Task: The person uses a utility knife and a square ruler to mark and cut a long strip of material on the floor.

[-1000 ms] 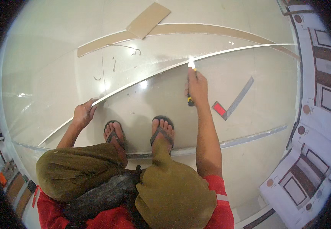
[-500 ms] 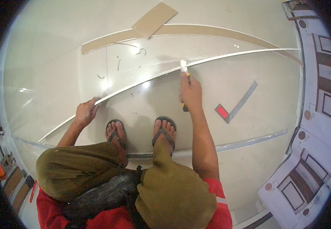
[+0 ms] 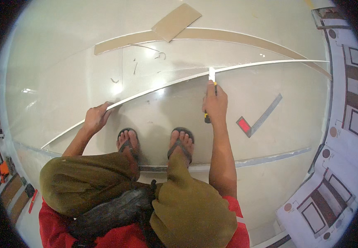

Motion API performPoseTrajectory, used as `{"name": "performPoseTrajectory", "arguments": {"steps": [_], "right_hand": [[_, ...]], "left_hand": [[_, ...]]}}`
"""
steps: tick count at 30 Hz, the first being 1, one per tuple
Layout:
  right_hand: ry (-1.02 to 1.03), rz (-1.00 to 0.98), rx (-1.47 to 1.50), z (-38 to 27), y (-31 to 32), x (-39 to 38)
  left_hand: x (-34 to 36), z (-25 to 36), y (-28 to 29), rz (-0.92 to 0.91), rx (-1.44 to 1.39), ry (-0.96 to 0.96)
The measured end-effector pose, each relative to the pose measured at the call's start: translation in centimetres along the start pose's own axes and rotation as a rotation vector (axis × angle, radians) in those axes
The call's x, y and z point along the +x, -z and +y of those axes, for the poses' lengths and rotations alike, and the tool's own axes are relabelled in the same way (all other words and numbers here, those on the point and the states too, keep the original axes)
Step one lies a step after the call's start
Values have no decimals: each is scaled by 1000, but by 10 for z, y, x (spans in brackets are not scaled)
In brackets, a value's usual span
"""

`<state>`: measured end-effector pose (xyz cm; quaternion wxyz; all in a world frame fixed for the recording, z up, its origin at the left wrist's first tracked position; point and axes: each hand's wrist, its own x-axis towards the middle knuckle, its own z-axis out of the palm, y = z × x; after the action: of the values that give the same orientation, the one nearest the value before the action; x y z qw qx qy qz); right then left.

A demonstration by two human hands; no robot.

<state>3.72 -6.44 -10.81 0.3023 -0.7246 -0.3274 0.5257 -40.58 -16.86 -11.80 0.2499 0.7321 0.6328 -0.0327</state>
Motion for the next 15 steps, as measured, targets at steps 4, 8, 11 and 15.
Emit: {"name": "performPoseTrajectory", "arguments": {"steps": [4,8,11,15], "right_hand": [[116,-99,-187,32,-11,0],[20,-128,-152,20,-11,-1],[-17,-9,50,11,-1,3],[91,-112,-226,29,-20,-12]], "left_hand": [[-2,0,-3,0,12,-15],[-1,3,3,-7,11,15],[-3,2,2,3,19,-1],[-1,2,-1,16,7,-11]]}}
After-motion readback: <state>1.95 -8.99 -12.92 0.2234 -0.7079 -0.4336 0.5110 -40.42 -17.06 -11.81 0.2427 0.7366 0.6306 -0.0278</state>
